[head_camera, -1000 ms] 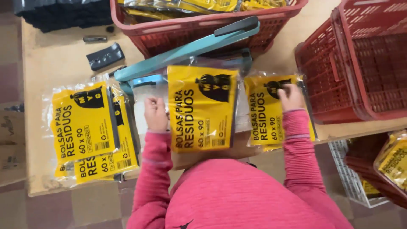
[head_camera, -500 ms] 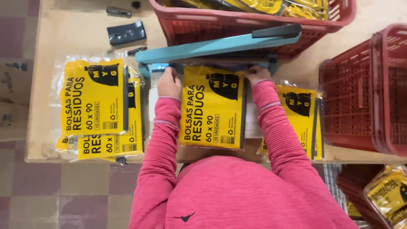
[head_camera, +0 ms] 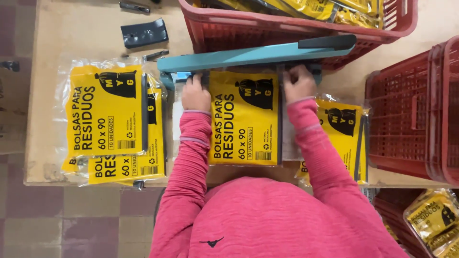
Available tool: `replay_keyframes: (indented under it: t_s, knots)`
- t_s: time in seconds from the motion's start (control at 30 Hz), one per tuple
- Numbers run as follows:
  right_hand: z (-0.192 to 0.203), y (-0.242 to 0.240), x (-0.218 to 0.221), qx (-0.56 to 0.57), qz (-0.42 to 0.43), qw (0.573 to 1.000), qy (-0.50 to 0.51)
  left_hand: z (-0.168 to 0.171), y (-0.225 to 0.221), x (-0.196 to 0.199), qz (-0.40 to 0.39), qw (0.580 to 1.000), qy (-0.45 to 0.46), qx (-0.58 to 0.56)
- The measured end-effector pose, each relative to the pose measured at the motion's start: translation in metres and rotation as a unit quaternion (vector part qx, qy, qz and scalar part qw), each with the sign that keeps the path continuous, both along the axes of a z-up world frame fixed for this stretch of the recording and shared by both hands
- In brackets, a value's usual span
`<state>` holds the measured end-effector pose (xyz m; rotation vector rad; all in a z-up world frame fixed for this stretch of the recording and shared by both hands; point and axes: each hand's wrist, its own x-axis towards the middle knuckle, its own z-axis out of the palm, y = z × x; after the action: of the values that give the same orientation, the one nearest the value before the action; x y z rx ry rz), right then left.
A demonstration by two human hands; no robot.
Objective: Packing black plastic bags into yellow printed bags and sealing them with a heat sealer
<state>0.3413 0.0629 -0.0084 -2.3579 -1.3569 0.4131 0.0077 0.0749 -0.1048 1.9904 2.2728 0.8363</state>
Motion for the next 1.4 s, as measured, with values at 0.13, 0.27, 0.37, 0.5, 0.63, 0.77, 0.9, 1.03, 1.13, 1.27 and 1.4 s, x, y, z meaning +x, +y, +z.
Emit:
replay_keyframes:
  t_s: [0.13,0.27,0.37,0.5,0.63,0.77,0.9,1.03,1.13,1.27,1.4]
  knots:
    - [0.118,0.015,-0.039,0.429,0.308,0.830,-0.178,0.056,-0.004,0.004,0.008,0.995,-0.053,-0.083]
    - [0.160,0.064,-0.042,0.183,0.386,0.860,-0.281,0.062,-0.002,0.003,0.007,0.991,-0.098,-0.092]
    - [0.149,0.085,-0.030,0.064,0.399,0.882,-0.244,0.062,-0.001,0.003,0.015,0.989,-0.109,-0.101]
    - [0.148,0.078,-0.036,-0.111,0.369,0.898,-0.213,0.077,-0.007,0.004,0.021,0.988,-0.109,-0.111]
    - [0.102,0.094,-0.016,-0.234,0.319,0.912,-0.109,0.077,-0.003,0.007,0.018,0.987,-0.132,-0.089]
    - [0.073,0.096,-0.003,-0.216,0.309,0.925,-0.044,0.035,0.001,-0.002,-0.011,0.982,-0.187,-0.018]
    - [0.062,0.098,-0.003,-0.219,0.336,0.916,-0.014,0.079,-0.027,-0.038,-0.007,0.956,-0.271,-0.109]
    - [0.037,0.102,0.007,-0.241,0.299,0.922,-0.045,0.155,-0.043,-0.125,0.085,0.958,-0.242,-0.126]
    - [0.047,0.098,0.004,-0.250,0.285,0.924,-0.059,0.182,-0.034,-0.210,0.196,0.952,-0.205,-0.113]
    - [0.053,0.095,0.001,-0.258,0.268,0.927,-0.050,0.113,-0.009,-0.345,0.310,0.931,-0.050,-0.188]
    - [0.061,0.093,-0.007,-0.289,0.238,0.927,-0.031,0.140,0.004,-0.354,0.354,0.880,-0.137,-0.286]
